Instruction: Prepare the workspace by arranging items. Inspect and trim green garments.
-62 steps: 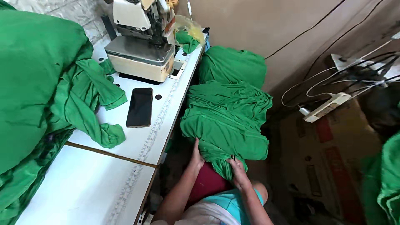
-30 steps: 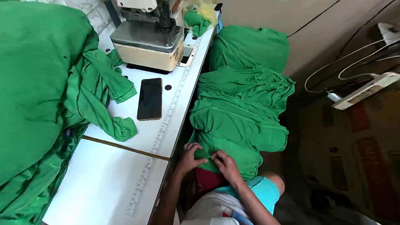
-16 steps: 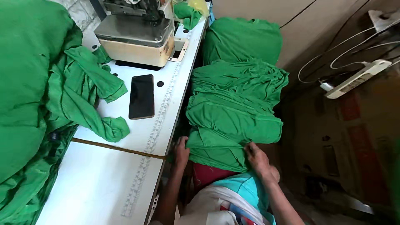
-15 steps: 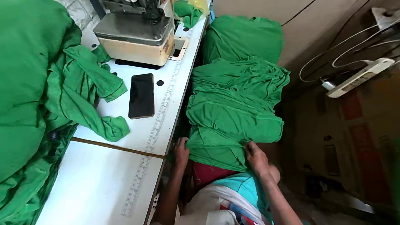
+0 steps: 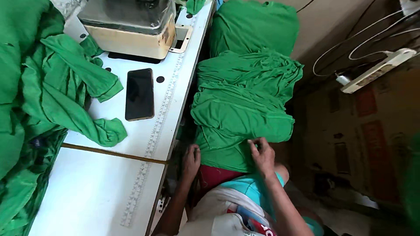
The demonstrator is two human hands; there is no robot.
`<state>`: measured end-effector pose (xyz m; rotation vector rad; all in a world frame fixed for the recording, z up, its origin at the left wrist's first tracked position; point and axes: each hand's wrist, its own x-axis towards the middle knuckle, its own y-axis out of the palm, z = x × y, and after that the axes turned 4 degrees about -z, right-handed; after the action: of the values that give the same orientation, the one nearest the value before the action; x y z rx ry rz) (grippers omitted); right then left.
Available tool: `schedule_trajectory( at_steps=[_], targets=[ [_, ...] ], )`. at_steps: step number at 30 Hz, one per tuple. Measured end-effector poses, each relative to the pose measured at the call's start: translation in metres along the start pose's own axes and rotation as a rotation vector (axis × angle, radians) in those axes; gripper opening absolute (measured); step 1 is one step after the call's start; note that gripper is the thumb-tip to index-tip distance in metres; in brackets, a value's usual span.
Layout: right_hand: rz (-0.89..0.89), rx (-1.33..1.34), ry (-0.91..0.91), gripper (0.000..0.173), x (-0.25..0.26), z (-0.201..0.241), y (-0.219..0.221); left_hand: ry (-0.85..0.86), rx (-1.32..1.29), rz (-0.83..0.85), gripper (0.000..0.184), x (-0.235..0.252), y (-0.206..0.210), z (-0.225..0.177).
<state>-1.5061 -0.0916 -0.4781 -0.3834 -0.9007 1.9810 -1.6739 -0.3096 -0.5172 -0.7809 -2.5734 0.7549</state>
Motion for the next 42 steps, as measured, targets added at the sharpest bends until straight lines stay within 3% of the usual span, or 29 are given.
schedule_trajectory(
  at_steps=[3,6,9,12,16,18,20,22,26,29,36,42],
  targets=[
    [0.283,0.027,-0.149,0.026,0.005,0.022,0.015,-0.209,-0.295,0.135,0.029,0.003,0.008,-0.036],
    [0.523,-0.192,-0.187,0.029,0.007,0.045,0.031,-0.503,-0.607,0.316,0.042,0.000,0.021,-0.060],
    [0.462,-0.193,-0.166,0.026,0.004,0.053,0.042,-0.796,-0.810,0.601,0.075,-0.002,0.028,-0.059],
    [0.336,-0.064,-0.220,0.024,-0.003,0.055,0.043,-0.958,-0.958,0.516,0.081,0.005,0.025,-0.060],
    [0.437,-0.056,-0.254,0.023,-0.010,0.051,0.045,-0.905,-0.932,-0.016,0.024,0.017,0.026,-0.055],
    [0.567,-0.049,-0.184,0.030,-0.009,0.049,0.046,-0.848,-0.882,-0.110,0.012,0.023,0.021,-0.050],
    [0.603,0.030,-0.093,0.042,-0.007,0.050,0.045,-0.811,-0.873,-0.083,0.010,0.026,0.012,-0.047],
    [0.556,0.116,-0.069,0.043,-0.004,0.053,0.043,-0.800,-0.880,-0.033,0.006,0.029,0.005,-0.047],
    [0.432,0.196,-0.194,0.040,0.006,0.052,0.043,-0.784,-0.911,-0.015,0.006,0.032,0.004,-0.045],
    [0.453,0.159,-0.227,0.041,0.015,0.057,0.044,-0.762,-0.896,-0.037,0.005,0.033,0.008,-0.043],
    [0.488,0.137,-0.165,0.043,0.021,0.060,0.059,-0.768,-0.927,-0.131,0.029,0.033,0.014,-0.046],
    [0.506,0.111,-0.189,0.044,0.019,0.064,0.065,-0.776,-0.922,-0.194,0.028,0.033,0.015,-0.041]
  ],
)
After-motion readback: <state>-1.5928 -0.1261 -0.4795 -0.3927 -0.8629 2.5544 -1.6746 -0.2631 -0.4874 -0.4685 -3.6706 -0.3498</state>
